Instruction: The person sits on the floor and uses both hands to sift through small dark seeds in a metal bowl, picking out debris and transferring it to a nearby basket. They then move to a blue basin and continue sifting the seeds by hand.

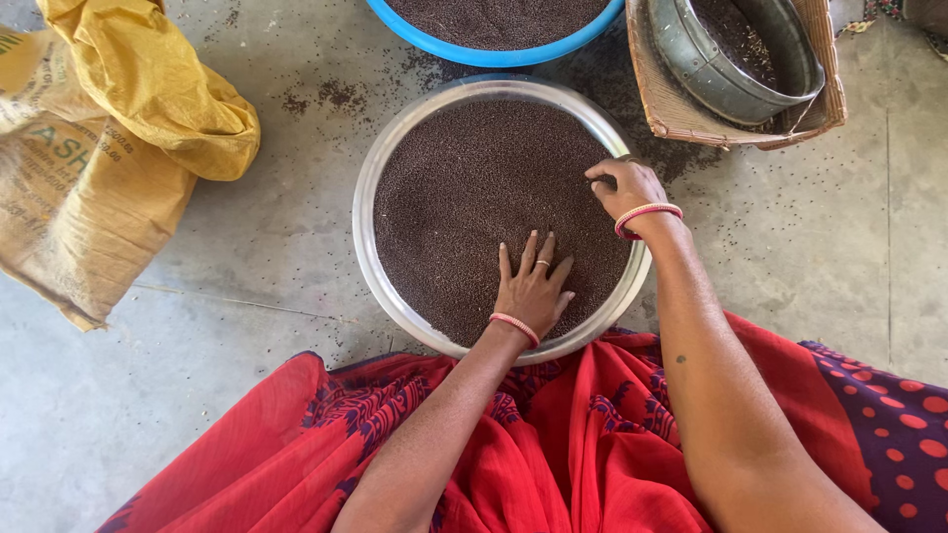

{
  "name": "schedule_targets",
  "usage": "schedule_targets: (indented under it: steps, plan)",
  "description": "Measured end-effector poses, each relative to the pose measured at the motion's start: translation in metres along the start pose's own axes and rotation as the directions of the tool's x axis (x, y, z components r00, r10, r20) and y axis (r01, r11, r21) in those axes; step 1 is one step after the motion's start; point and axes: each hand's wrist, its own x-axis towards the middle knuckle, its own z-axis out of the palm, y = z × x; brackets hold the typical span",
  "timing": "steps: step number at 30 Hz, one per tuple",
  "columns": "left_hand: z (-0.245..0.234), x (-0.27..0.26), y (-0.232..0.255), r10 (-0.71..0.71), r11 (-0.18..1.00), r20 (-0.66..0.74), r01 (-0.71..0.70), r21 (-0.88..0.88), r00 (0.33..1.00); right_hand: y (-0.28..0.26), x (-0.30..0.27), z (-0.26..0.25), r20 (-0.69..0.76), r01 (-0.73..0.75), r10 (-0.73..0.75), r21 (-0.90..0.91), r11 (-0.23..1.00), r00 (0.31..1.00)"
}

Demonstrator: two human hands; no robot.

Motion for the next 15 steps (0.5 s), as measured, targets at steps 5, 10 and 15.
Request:
schedule_targets:
  steps: [5,10,15]
  plan:
    - [-0.011,-0.009,-0.033,-0.054,0.995,0.109,0.044,0.093,0.993,0.01,-0.005,0.025,-0.2,-0.012,-0.014,-0.128,0.992,0.98]
    - [-0.033,-0.008,-0.075,-0.254,0.967,0.058,0.253,0.03,0.965,0.02,-0.012,0.054,-0.256,0.088,-0.125,-0.153,0.984,0.958]
    - [-0.071,0.011,-0.081,-0.367,0.924,0.209,0.382,-0.032,0.906,-0.008,-0.015,0.083,-0.104,0.179,-0.193,-0.131,0.975,0.976]
